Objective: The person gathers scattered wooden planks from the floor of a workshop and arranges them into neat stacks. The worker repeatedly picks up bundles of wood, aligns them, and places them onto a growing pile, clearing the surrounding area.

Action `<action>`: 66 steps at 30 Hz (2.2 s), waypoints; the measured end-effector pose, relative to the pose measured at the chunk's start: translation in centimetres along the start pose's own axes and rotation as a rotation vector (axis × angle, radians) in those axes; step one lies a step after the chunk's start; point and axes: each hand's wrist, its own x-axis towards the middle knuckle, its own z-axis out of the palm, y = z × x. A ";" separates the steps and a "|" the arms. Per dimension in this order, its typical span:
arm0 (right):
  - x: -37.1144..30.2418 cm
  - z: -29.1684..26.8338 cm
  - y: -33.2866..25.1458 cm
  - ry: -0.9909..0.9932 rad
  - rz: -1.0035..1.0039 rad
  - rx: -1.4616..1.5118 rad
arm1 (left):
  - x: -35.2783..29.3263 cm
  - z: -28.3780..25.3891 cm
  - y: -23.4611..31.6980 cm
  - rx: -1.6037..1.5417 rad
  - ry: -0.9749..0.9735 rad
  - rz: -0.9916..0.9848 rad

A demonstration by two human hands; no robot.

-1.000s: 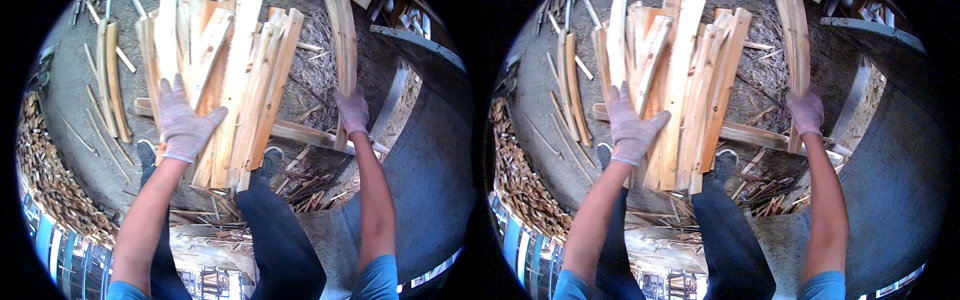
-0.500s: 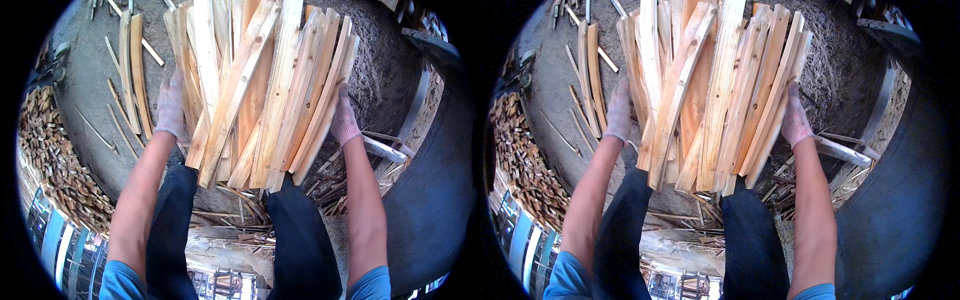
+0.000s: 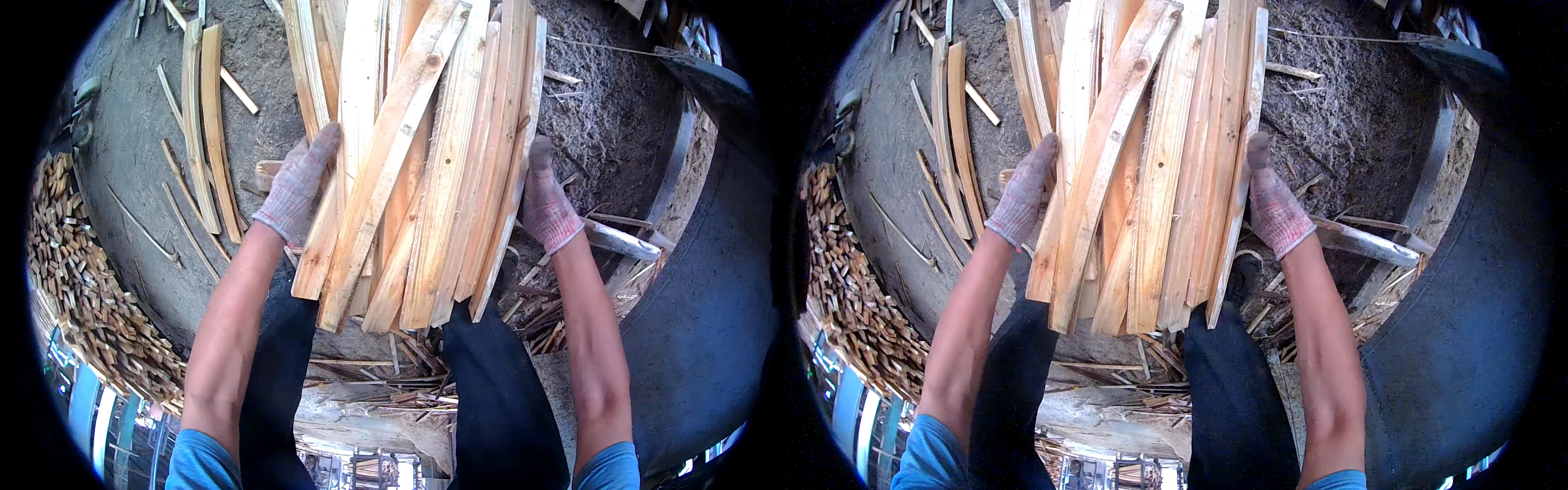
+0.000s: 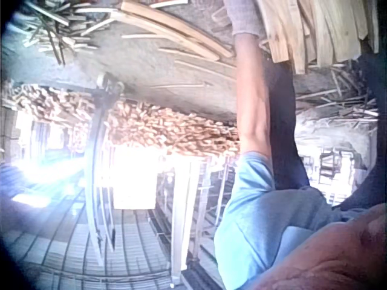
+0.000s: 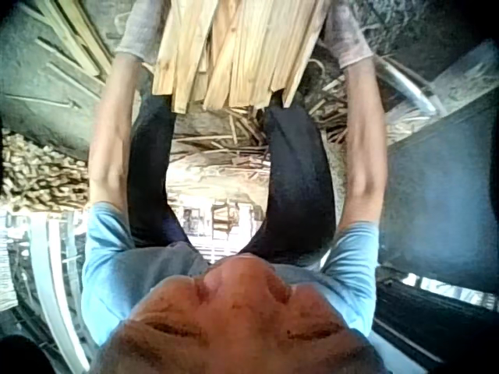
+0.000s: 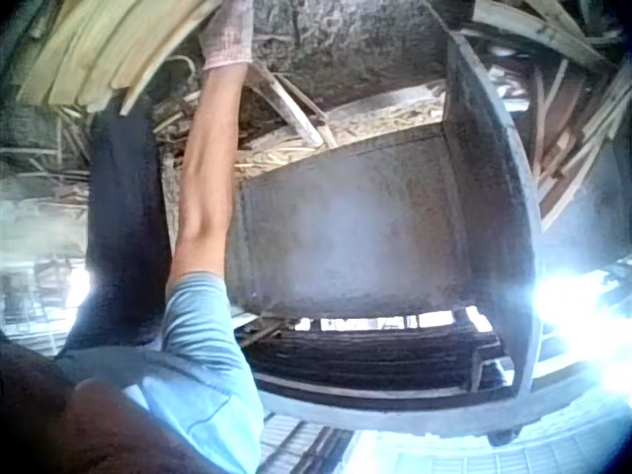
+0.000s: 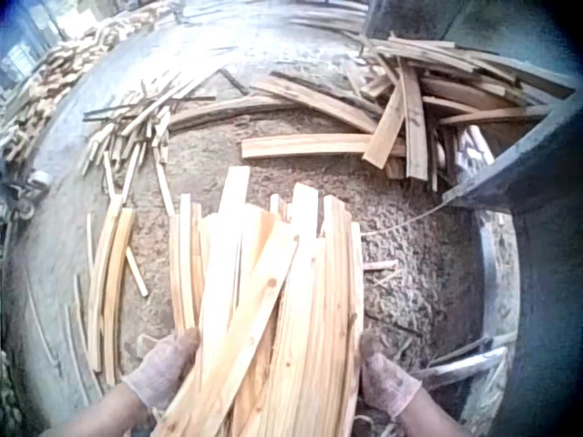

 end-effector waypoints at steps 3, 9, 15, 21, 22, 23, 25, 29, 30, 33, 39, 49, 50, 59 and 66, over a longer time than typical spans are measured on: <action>0.8 0.1 1.0 0.050 0.027 0.465 | 0.2 -0.7 -0.5 -0.185 -0.102 0.000; 7.0 -0.8 1.3 -0.016 -0.073 0.446 | 4.0 -2.7 -1.5 -0.433 -0.257 0.002; 5.3 0.8 4.2 0.034 -0.021 0.325 | 3.2 -1.4 -2.2 -0.435 -0.180 0.067; 3.6 2.6 7.0 0.114 0.011 0.309 | 2.1 -3.6 -4.4 -0.492 -0.341 0.059; 3.2 3.9 5.6 0.102 0.031 0.342 | 2.2 -3.9 -4.7 -0.457 -0.312 0.119; 2.9 4.0 5.3 0.075 0.039 0.329 | 2.2 -4.4 -5.2 -0.478 -0.347 0.100; 2.6 3.3 5.7 0.069 0.044 0.310 | 0.3 -3.3 -4.0 -0.456 -0.341 0.045; 1.3 5.0 6.9 0.065 0.038 0.301 | -3.1 -2.0 -3.6 -0.474 -0.304 0.034; 0.6 5.6 7.4 0.067 0.046 0.300 | -4.5 -2.3 -3.7 -0.483 -0.308 0.012; -1.6 6.8 8.1 0.105 0.044 0.277 | -6.7 -3.0 -5.3 -0.503 -0.365 -0.061; -4.5 11.3 9.0 0.121 0.066 0.212 | -10.9 -5.9 -8.5 -0.416 -0.273 -0.085; -12.4 16.5 4.6 0.181 0.028 0.100 | -22.1 -6.0 -3.4 -0.444 -0.254 -0.072; -12.7 17.9 4.3 0.151 0.022 0.093 | -23.3 -6.8 -3.2 -0.403 -0.215 -0.063; -20.9 31.9 -5.4 0.092 -0.109 0.008 | -35.6 -15.4 5.3 -0.214 -0.270 0.110; -24.9 40.5 -9.6 0.003 -0.104 -0.066 | -43.3 -20.5 7.5 -0.344 -0.097 0.204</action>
